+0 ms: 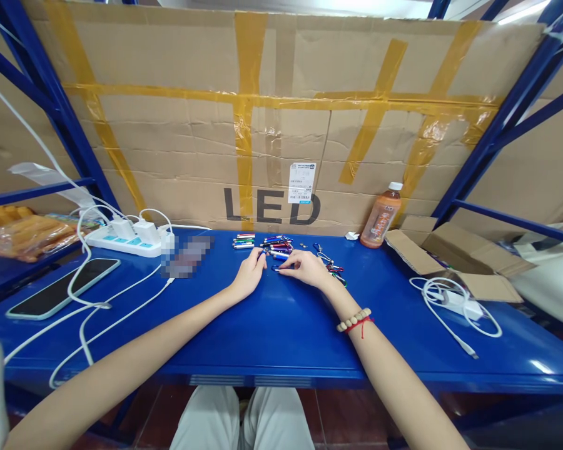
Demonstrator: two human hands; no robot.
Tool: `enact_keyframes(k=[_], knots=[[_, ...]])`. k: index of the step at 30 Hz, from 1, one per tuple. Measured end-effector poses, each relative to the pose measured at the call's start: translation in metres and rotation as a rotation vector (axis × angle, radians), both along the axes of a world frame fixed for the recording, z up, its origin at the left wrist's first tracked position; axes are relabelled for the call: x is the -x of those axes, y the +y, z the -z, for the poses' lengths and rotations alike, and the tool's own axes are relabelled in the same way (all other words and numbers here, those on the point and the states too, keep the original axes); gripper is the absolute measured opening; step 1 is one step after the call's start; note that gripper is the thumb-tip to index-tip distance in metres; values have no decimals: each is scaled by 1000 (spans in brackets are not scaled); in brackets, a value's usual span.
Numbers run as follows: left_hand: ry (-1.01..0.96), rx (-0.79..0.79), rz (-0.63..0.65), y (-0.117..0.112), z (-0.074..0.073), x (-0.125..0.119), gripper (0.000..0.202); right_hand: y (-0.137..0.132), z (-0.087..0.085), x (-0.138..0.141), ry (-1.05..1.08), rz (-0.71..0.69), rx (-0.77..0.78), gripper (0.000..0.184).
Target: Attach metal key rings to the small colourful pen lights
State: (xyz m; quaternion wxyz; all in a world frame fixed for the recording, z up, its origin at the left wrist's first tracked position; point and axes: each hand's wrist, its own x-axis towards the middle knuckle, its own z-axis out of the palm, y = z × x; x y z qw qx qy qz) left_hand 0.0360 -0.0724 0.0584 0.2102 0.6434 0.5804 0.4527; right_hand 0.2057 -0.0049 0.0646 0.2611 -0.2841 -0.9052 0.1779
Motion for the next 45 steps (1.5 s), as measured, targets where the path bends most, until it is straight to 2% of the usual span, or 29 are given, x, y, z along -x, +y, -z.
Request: enact_keyframes(k=[3,7,13,16,21,24,26,29,32,37,45], knots=[[-48,43,-30,-1,-3,0,9,1,2,-1,-95,-20,-70,19],[-47,60,-19,1,-1,0,16,-5,-2,5,-135,-23,-115,14],[-12,34,-25,3,2,1,13,-17,-9,15,-44,-70,-160,12],[3,9,13,3,2,2,7,-18,-8,17,-23,-82,-143,13],[-30,7,48,3,1,3,1,-17,-4,19,25,-42,-77,32],[-10,7,40,2,0,2,3,-21,-7,21,-81,-85,-130,23],[9,8,34,1,0,2,3,-24,-9,23,-156,-62,-166,18],[18,4,41,0,0,3,4,-27,-12,25,-204,-28,-213,15],[27,1,57,0,-1,3,6,-27,-11,26,-209,-49,-257,17],[-21,-34,75,-1,-2,1,9,-22,-8,25,-125,-36,-307,21],[-29,6,138,-4,-3,-1,20,-17,-12,19,215,130,-314,30]])
